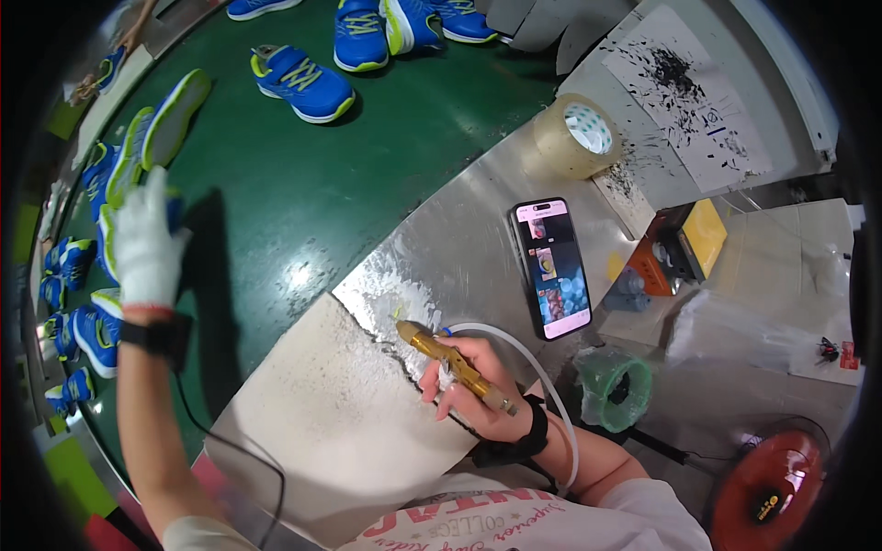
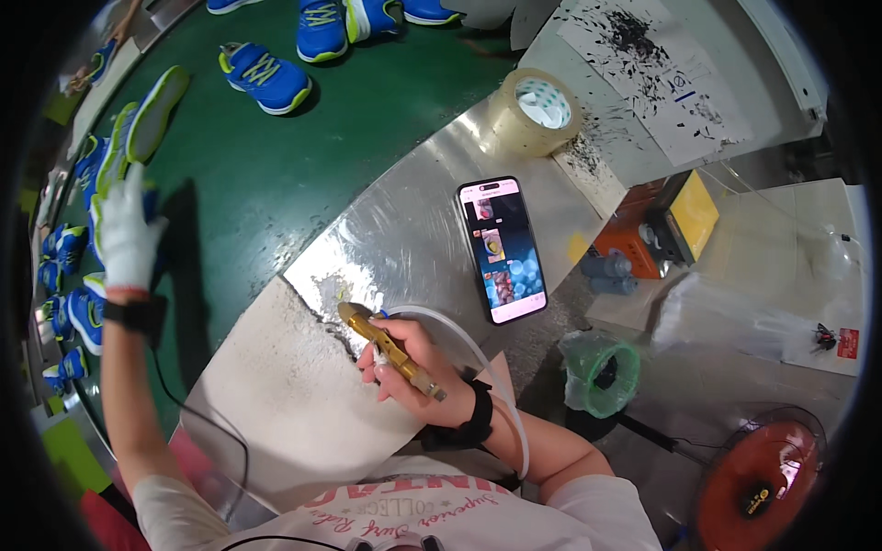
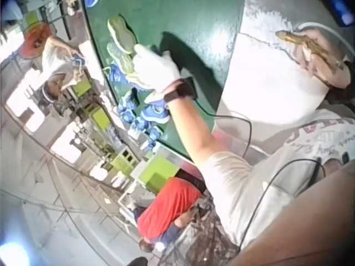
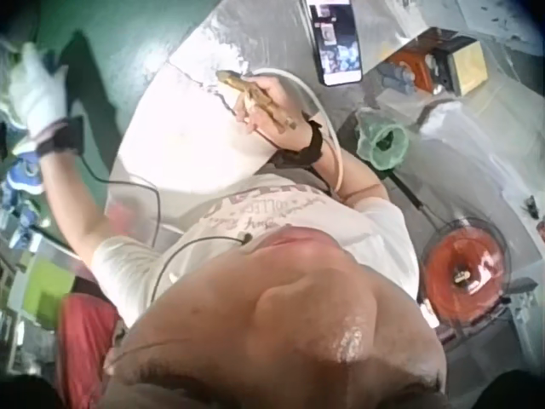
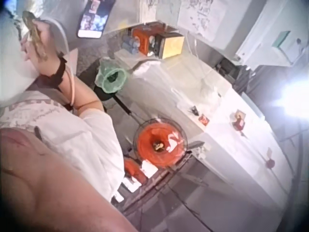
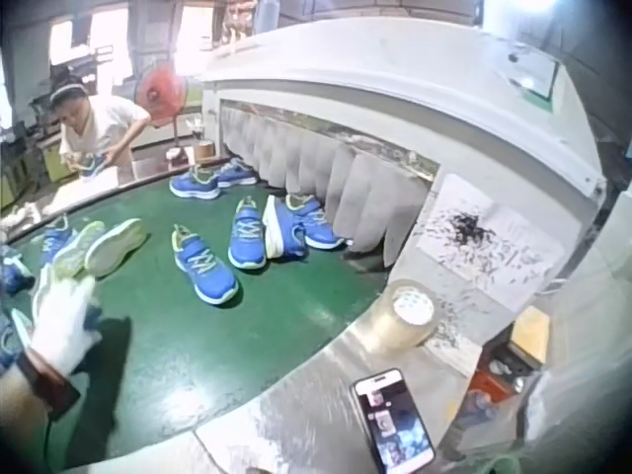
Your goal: The person uses a handheld air nozzle to blow air into and around the openings of several sneakers on a workbench. They handle black and red sneakers first, then switch to blue and neon-green sneakers, repeatedly picking up each shoe, directing the nozzle into the interior, and placing the shoe back on the table.
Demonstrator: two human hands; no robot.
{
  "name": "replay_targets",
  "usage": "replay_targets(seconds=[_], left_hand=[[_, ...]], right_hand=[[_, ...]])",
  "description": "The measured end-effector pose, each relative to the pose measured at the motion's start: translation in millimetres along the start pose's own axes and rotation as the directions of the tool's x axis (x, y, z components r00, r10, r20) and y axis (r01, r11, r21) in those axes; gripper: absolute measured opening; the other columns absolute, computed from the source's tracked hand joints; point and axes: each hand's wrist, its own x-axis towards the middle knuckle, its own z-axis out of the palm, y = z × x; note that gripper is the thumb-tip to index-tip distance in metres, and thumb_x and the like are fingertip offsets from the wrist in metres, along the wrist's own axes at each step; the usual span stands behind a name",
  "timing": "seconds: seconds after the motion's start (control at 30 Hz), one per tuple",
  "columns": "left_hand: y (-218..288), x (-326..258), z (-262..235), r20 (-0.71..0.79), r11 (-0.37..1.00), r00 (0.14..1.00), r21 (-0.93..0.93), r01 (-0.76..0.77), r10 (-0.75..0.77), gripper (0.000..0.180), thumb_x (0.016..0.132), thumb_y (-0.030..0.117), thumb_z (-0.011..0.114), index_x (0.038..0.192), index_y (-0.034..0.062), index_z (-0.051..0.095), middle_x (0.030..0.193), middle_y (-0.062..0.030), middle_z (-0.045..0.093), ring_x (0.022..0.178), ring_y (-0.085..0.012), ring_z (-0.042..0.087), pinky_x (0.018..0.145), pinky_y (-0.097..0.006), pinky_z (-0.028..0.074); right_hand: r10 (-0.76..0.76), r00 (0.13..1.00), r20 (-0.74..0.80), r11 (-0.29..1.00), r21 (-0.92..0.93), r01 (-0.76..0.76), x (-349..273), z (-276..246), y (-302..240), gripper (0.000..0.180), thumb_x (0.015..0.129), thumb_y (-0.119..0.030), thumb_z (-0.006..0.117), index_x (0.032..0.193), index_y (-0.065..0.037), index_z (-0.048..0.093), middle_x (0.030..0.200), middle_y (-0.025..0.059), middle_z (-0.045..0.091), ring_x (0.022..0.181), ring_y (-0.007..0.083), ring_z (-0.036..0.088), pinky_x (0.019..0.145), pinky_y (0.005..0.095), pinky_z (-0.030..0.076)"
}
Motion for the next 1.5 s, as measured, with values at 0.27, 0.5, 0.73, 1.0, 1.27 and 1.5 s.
replay_targets(seconds=[0.27, 0.5, 0.73, 1.0, 1.27, 1.5], left_hand=[[37.6, -177.4, -133.8, 0.26, 0.064, 0.807, -0.937, 0.344, -0.53, 0.069, 0.071, 0.019, 0.079, 0.128, -0.0006, 0.047, 0.114, -0.0117, 0.058, 0.104, -0.0209, 0.057, 0.09, -0.032, 0.047], [85.8, -260.4, -125.3, 0.238, -0.131, 0.887, -0.971, 0.202, -0.395, 0.071, 0.067, 0.015, 0.083, 0.127, 0.0006, 0.048, 0.114, -0.0129, 0.058, 0.105, -0.0219, 0.058, 0.092, -0.034, 0.048], [87.8, -219.5, -123.3, -0.028, -0.139, 1.0, -0.99, -0.028, 0.003, 0.05, 0.066, 0.01, 0.083, 0.111, 0.0012, 0.063, 0.108, -0.0117, 0.063, 0.099, -0.0197, 0.06, 0.088, -0.033, 0.048], [96.6, -182.8, -109.5, 0.008, -0.349, 0.99, -0.935, 0.058, 0.142, 0.049, 0.066, 0.007, 0.081, 0.111, 0.001, 0.061, 0.105, -0.009, 0.064, 0.095, -0.0167, 0.062, 0.086, -0.031, 0.049], [101.7, -162.0, -92.3, 0.247, -0.393, 0.962, -0.878, 0.273, 0.117, 0.049, 0.067, 0.008, 0.08, 0.112, 0.0039, 0.061, 0.102, -0.007, 0.064, 0.094, -0.0147, 0.061, 0.086, -0.03, 0.049], [91.8, -170.0, -65.0, 0.402, -0.554, 0.913, -0.776, 0.302, -0.065, 0.047, 0.073, 0.003, 0.069, 0.117, -0.0025, 0.054, 0.098, -0.0124, 0.065, 0.084, -0.017, 0.064, 0.078, -0.03, 0.052]], right_hand=[[-0.048, 0.996, 0.071, 0.972, -0.227, 0.063, 0.3, 10.2, -3.6, 0.051, 0.091, -0.006, 0.053, 0.135, -0.001, 0.029, 0.109, 0.0114, 0.053, 0.094, 0.0149, 0.054, 0.085, 0.0291, 0.044], [-0.188, 0.969, 0.162, 0.882, -0.406, 0.239, -32.7, 25.2, -17.9, 0.056, 0.093, -0.025, 0.055, 0.137, -0.002, 0.03, 0.101, 0.0143, 0.059, 0.094, 0.0205, 0.058, 0.083, 0.0329, 0.046], [-0.251, 0.921, 0.297, 0.968, 0.06, 0.244, -60.0, 74.4, -65.9, 0.07, 0.08, -0.055, 0.062, 0.126, -0.012, 0.032, 0.087, 0.0175, 0.06, 0.075, 0.0297, 0.062, 0.066, 0.0404, 0.05], [-0.297, 0.884, 0.361, 0.946, -0.014, 0.323, -38.9, 47.5, -61.5, 0.082, 0.07, -0.05, 0.07, 0.132, -0.011, 0.032, 0.096, 0.0168, 0.061, 0.086, 0.0258, 0.062, 0.077, 0.0362, 0.048], [-0.326, 0.881, 0.342, 0.931, -0.046, 0.363, -8.7, 40.4, -49.3, 0.092, 0.065, -0.053, 0.073, 0.132, -0.006, 0.031, 0.094, 0.0148, 0.061, 0.082, 0.0221, 0.061, 0.076, 0.0324, 0.048], [-0.193, 0.931, 0.311, 0.98, 0.112, 0.166, -15.3, 39.2, -25.1, 0.091, 0.067, -0.05, 0.074, 0.132, -0.004, 0.031, 0.092, 0.0144, 0.059, 0.075, 0.0158, 0.056, 0.065, 0.0267, 0.046]])
